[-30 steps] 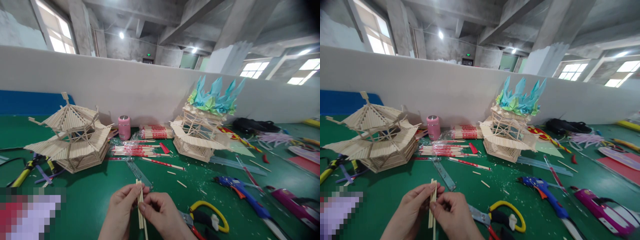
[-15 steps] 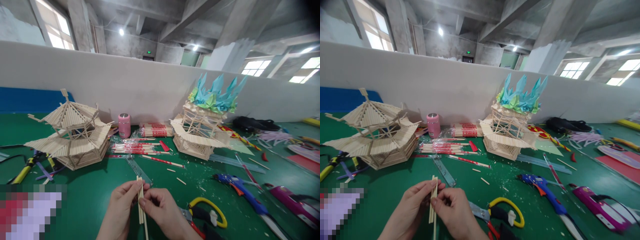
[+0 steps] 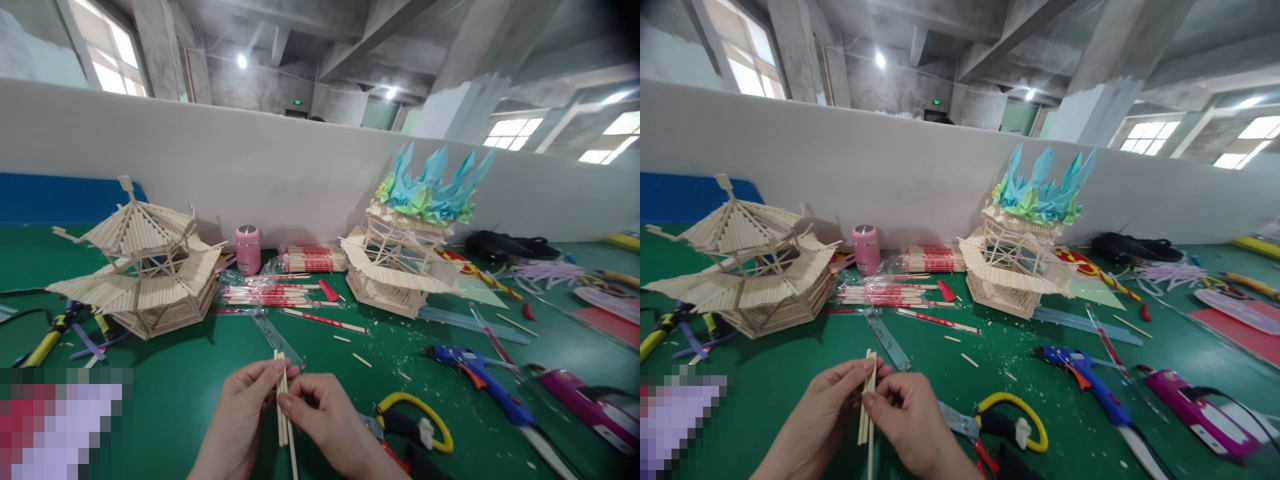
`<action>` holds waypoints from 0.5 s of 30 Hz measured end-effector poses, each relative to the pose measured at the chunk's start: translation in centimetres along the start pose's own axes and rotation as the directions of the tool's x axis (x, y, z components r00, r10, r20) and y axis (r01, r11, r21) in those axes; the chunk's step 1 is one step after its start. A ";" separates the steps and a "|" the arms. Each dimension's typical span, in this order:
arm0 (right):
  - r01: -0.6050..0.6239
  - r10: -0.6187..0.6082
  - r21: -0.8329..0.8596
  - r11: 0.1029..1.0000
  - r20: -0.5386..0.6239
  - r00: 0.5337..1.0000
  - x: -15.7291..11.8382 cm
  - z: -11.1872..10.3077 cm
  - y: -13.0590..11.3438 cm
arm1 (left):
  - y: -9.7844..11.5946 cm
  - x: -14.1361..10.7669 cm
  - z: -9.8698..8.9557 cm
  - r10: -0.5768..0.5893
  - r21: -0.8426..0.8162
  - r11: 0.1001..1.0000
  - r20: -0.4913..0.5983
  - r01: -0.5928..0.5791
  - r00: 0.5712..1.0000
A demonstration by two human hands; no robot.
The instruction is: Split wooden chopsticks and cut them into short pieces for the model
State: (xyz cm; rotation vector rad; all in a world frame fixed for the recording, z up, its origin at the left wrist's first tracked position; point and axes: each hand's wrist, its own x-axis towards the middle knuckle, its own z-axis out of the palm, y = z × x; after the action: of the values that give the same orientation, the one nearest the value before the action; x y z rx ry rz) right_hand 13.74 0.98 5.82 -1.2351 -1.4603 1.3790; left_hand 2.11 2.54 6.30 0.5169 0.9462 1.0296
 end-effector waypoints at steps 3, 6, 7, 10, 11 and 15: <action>0.007 -0.007 -0.012 1.000 -0.002 1.000 0.1 0.0 0.1 | 0.0 0.0 -0.1 -0.005 -0.009 1.000 0.008 0.005 1.000; 0.001 -0.001 -0.017 1.000 -0.001 1.000 0.2 0.0 0.3 | 0.0 0.1 -0.1 -0.017 -0.012 1.000 0.015 0.017 1.000; -0.005 0.005 -0.019 1.000 0.000 1.000 0.2 0.0 0.3 | -0.1 0.1 -0.2 -0.020 -0.014 1.000 0.018 0.020 1.000; -0.013 0.013 -0.028 1.000 0.000 1.000 0.1 -0.1 0.3 | -0.1 0.2 -0.1 -0.018 -0.016 1.000 0.023 0.018 1.000; -0.010 0.010 -0.030 0.999 -0.003 1.000 0.1 -0.1 0.3 | -0.1 0.2 -0.1 -0.015 -0.016 1.000 0.019 0.015 1.000; -0.011 0.011 -0.015 1.000 -0.016 1.000 0.0 -0.2 0.3 | 0.0 0.0 0.0 -0.020 -0.024 1.000 -0.015 0.020 1.000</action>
State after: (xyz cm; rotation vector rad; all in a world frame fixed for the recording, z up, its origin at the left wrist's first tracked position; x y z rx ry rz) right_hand 14.01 1.05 5.56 -1.2620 -1.4572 1.3647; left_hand 2.12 2.59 6.33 0.4796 0.9496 1.0270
